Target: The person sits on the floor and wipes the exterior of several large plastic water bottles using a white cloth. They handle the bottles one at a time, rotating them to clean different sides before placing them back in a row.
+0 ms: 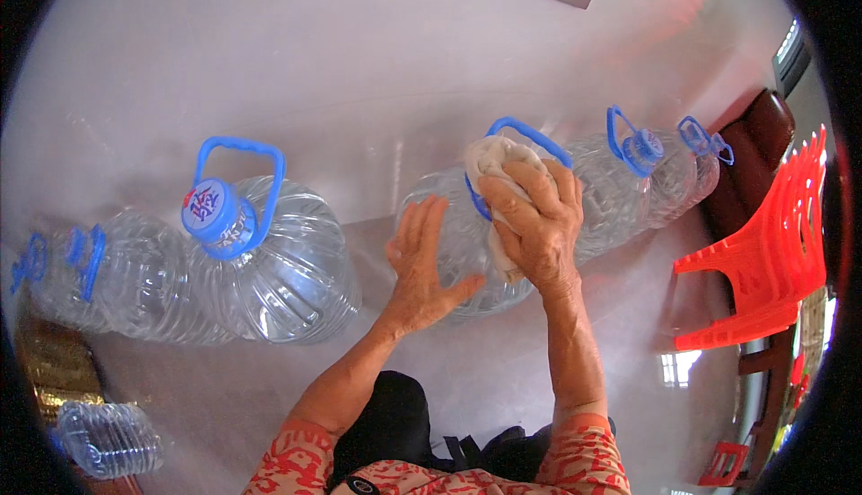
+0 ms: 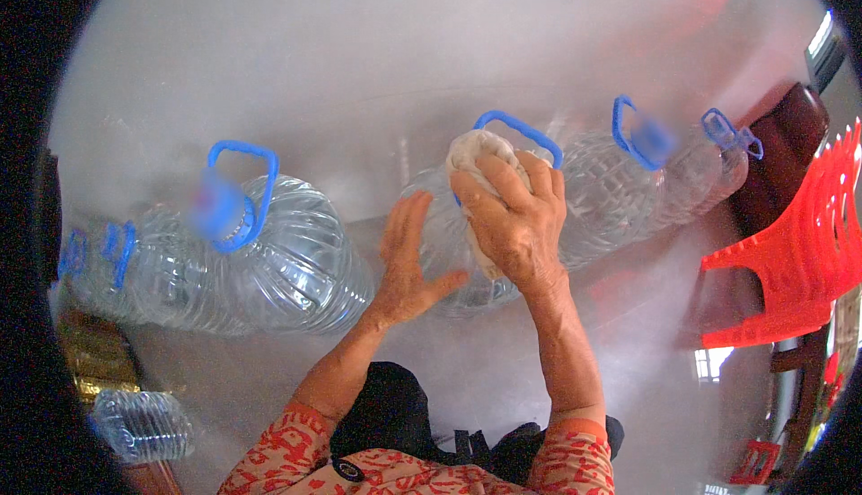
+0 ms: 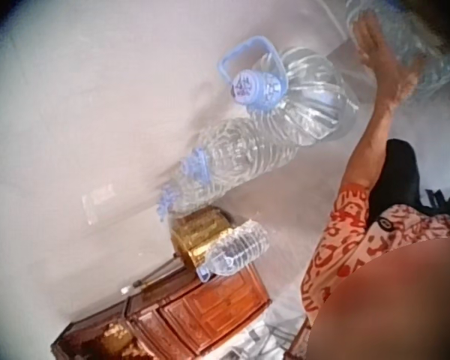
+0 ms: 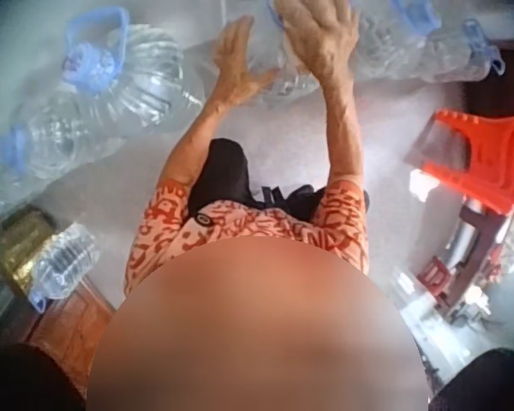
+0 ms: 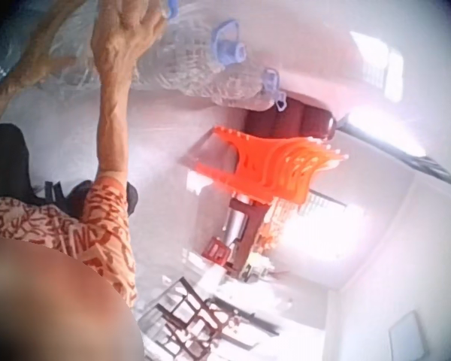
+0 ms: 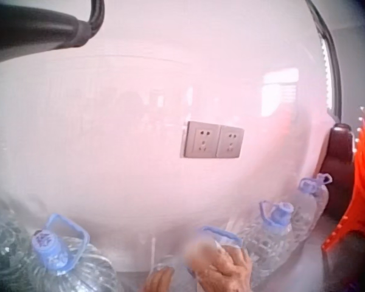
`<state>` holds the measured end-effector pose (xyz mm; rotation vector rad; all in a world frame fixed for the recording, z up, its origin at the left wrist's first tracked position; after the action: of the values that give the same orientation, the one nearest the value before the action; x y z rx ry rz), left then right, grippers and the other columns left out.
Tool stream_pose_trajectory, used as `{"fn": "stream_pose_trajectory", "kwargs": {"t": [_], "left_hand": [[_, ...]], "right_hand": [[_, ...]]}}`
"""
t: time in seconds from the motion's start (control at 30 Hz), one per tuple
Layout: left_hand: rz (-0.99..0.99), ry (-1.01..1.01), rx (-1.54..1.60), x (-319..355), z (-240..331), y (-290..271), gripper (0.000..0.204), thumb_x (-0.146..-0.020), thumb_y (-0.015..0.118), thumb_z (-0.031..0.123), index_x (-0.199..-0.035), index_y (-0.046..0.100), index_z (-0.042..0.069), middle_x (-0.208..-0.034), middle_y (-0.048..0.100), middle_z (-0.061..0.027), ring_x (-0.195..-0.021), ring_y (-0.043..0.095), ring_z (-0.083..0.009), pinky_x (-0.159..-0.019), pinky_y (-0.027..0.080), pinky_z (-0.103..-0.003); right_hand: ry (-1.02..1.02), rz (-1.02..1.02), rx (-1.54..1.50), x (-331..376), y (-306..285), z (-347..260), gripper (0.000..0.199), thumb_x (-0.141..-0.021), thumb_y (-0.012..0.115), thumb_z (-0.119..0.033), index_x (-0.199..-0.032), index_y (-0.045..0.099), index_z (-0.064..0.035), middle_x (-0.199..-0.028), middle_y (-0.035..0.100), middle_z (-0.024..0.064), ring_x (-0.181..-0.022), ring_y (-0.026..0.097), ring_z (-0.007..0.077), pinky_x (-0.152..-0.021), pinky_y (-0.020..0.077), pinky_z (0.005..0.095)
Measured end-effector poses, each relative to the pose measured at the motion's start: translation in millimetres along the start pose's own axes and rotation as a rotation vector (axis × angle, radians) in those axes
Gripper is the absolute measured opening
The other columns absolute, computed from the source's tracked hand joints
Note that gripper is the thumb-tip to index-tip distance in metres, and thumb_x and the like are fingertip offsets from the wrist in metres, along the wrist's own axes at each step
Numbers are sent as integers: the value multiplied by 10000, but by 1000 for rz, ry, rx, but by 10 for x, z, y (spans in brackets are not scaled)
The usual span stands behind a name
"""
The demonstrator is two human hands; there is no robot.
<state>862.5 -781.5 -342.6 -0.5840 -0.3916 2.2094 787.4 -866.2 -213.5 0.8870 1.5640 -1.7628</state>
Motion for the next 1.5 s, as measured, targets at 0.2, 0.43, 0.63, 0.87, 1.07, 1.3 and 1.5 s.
{"fn": "stream_pose_trajectory", "kwargs": {"t": [0.2, 0.43, 0.63, 0.87, 1.07, 1.3, 1.5], "left_hand": [[15, -20, 380, 9, -95, -75, 764, -931, 419, 464, -1502, 82, 82, -1531, 190, -144, -1437, 41, -271, -1110, -13, -473], [134, 35, 410, 10, -144, -101, 772, -975, 217, 552, -1482, 54, -8, -1491, 267, -190, -1414, 151, -288, -1140, 45, -416], [172, 51, 560, 39, -193, 5, 883, -927, 234, 642, -1481, 11, -8, -1515, 190, -179, -1415, 146, -282, -1143, 108, -407], [82, 2, 796, 66, -185, 34, 975, -886, 257, 716, -1480, -12, -8, -1535, 126, -170, -1418, 133, -279, -1147, 149, -402], [133, -56, 500, 39, 72, -20, 915, -870, 208, 709, -1489, 105, 43, -1541, 136, -155, -1431, 91, -278, -1154, 85, -420], [129, -23, 163, -58, 16, -126, 794, -892, 551, 450, -1450, 216, -5, -1482, 232, -216, -1385, 201, -342, -1125, 162, -447], [251, 154, -135, -393, 442, -75, 841, -748, 769, 340, -1387, 336, 6, -1380, 372, -212, -1297, 347, -334, -1068, 274, -447]], "right_hand": [[-159, 47, 86, 285, 5, -227, 295, -643, 704, -139, -937, 700, -158, -1149, 599, 10, -1008, 537, 254, -740, 442, 380], [-142, -291, 52, 221, 236, -667, 225, -698, 653, -121, -899, 634, -21, -1130, 592, 92, -924, 536, 231, -667, 411, 332], [-4, -469, 186, -99, 830, -644, 150, -681, 629, -155, -782, 576, -58, -887, 577, 94, -771, 504, 229, -629, 380, 347], [-30, -180, 213, 147, 478, -723, 268, -673, 650, -175, -891, 631, -22, -927, 592, 75, -874, 543, 258, -674, 410, 367], [171, -1, 121, 602, 101, -556, 361, -624, 712, -119, -976, 652, -70, -1070, 627, 33, -955, 558, 272, -751, 436, 378], [494, 225, -16, 1042, -121, 289, 243, -702, 674, -77, -943, 644, -55, -1021, 637, 57, -869, 558, 295, -708, 444, 407], [741, 66, -332, 1022, 159, 1060, 224, -793, 621, -115, -1009, 669, -87, -998, 665, 110, -898, 573, 356, -771, 463, 420]]}}
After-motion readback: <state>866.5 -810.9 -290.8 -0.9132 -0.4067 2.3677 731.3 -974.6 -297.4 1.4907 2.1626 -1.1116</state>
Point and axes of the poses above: each hand's wrist, its own x-axis away from the middle knuckle, its own y-axis out of the palm, z = x × y, the point moved 8 cm from there along -x, towards the middle knuckle
